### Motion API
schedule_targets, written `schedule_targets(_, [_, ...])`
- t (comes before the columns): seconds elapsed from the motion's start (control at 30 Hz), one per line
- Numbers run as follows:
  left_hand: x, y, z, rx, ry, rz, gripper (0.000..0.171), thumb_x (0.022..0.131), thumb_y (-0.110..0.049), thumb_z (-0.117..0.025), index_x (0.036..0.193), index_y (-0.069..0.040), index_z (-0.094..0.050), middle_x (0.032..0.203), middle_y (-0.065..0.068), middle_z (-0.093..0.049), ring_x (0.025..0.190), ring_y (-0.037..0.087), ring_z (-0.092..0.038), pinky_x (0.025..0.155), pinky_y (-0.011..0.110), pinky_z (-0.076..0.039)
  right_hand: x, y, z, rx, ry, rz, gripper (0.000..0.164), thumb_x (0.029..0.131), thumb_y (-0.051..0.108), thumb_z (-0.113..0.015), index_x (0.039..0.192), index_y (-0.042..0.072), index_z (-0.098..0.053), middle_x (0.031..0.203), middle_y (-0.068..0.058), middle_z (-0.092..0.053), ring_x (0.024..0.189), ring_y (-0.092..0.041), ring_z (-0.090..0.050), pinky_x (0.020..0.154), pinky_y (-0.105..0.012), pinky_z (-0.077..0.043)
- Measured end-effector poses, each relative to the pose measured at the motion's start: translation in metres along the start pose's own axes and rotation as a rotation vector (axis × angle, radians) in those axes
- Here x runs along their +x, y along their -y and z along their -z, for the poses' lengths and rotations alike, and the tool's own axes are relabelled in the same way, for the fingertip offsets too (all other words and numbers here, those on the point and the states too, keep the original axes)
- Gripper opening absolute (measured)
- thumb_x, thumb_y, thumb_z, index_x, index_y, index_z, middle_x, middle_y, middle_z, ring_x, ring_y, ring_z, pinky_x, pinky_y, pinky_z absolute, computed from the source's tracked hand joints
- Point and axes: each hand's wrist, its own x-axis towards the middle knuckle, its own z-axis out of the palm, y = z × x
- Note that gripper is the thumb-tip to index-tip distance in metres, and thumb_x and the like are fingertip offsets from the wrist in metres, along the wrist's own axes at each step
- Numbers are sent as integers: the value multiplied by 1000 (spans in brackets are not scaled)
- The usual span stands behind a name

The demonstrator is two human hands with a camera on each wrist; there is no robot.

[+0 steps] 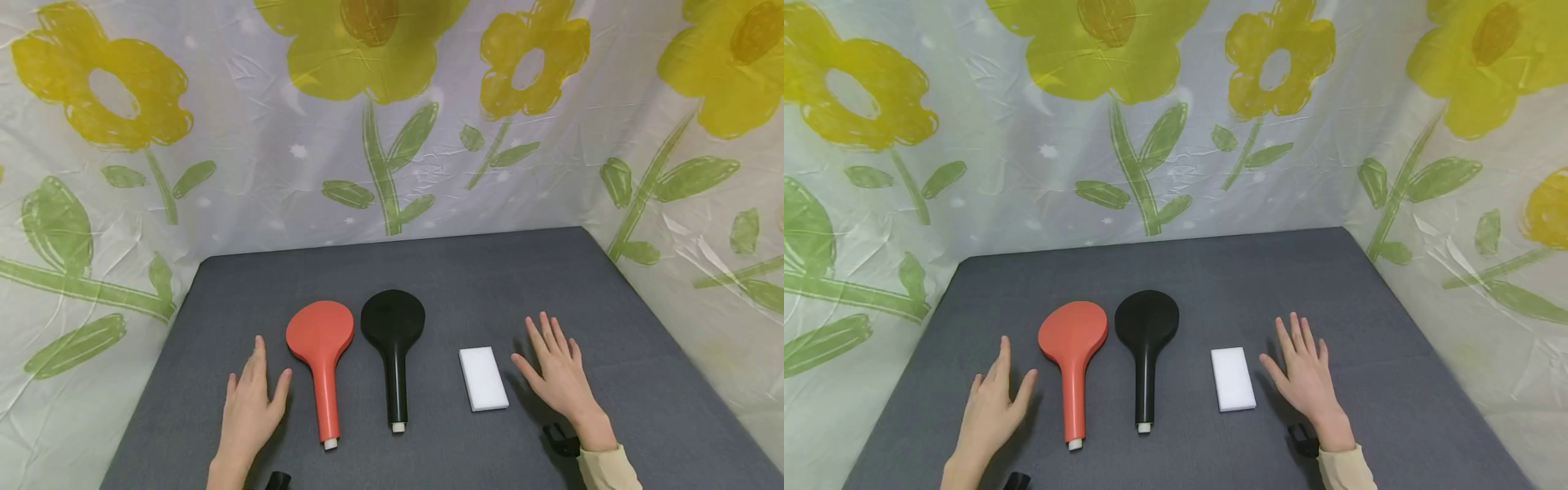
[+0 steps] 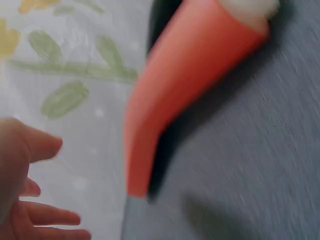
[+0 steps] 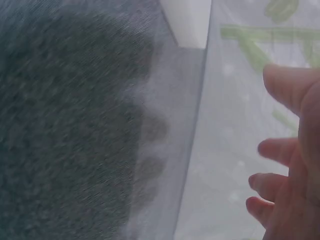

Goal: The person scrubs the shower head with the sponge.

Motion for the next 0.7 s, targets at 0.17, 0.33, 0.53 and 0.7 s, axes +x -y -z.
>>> schedule_targets(0.17, [1, -23, -1, -94, -153, -96, 49, 81, -16, -62, 125, 1, -47, 102, 20, -60, 90, 33, -58, 73, 49, -45, 2, 7, 4, 10, -80, 44, 66, 84, 37, -57, 134, 1, -34, 138, -22, -27, 129, -34, -17, 92, -60, -18])
schedule_targets(0.33, [4, -54, -9, -247, -112, -151, 41, 82, -14, -62, 120, -2, -52, 106, 12, -59, 93, 23, -58, 70, 41, -49, 3, 17, 4, 4, -149, 93, 61, 79, 27, -65, 127, -3, -42, 128, -24, -41, 118, -39, -35, 86, -58, -29])
schedule_targets(0.53, [5, -83, -36, -353, 30, -191, 47, 85, -21, -59, 126, -1, -45, 110, 11, -55, 97, 22, -56, 77, 39, -47, 0, 38, -5, 20, -128, 140, 60, 77, 26, -67, 125, -2, -45, 122, -23, -45, 109, -38, -43, 79, -55, -37])
schedule_targets(0.7, [3, -102, -63, -411, 188, -125, 57, 87, -27, -56, 129, 5, -36, 117, 17, -50, 103, 26, -52, 83, 41, -44, -5, 53, -15, 22, -33, 127, 62, 78, 33, -65, 127, 2, -44, 123, -23, -44, 108, -38, -45, 75, -56, -39])
